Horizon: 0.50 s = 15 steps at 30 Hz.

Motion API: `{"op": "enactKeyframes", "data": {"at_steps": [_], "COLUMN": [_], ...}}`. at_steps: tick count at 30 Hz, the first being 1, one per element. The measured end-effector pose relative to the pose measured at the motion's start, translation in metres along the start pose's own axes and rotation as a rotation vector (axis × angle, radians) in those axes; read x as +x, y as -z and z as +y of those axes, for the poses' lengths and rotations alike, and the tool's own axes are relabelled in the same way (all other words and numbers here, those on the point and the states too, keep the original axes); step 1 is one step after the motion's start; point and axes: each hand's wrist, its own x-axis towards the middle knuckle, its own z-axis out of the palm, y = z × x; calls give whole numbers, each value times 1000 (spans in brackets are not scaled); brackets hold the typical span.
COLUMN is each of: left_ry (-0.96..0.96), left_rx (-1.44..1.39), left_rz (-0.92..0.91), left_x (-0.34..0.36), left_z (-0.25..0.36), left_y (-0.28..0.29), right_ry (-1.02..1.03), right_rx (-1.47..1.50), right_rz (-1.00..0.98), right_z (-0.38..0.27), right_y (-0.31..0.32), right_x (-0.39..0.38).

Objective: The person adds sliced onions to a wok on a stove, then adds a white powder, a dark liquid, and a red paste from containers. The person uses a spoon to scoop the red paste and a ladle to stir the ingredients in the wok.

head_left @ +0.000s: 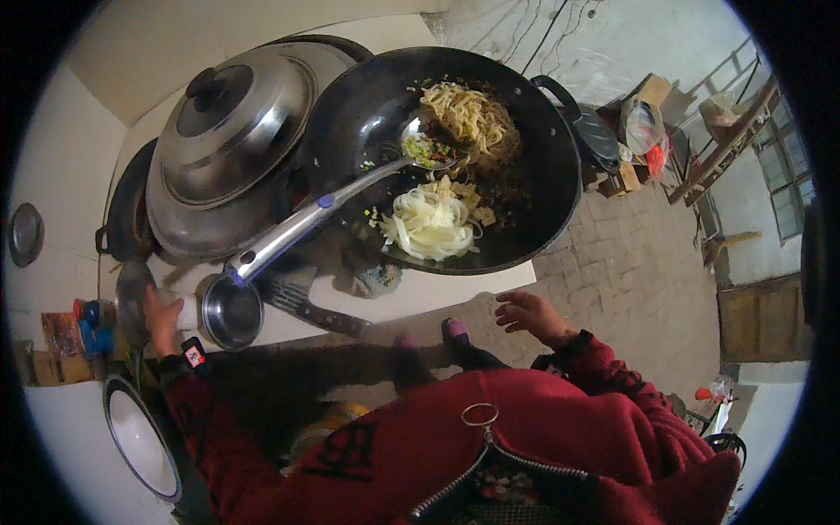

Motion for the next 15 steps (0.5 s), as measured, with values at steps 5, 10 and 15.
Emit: {"op": "enactKeyframes", "data": {"at_steps": [5,10,15], "left_ry": [62,37,90], "left_rx": [-135,-338,-331], "left_rz": [-16,63,90], "left_x": [-12,-20,-28], "left_z": [23,35,24], "left_y": [13,22,36], "right_ry": [9,31,101], "right_rx": [22,39,63], "right_rz": [29,53,48], "right_z": [6,6,0], "right_y": [3,6,16], "right_x": [-4,-3,-1]}}
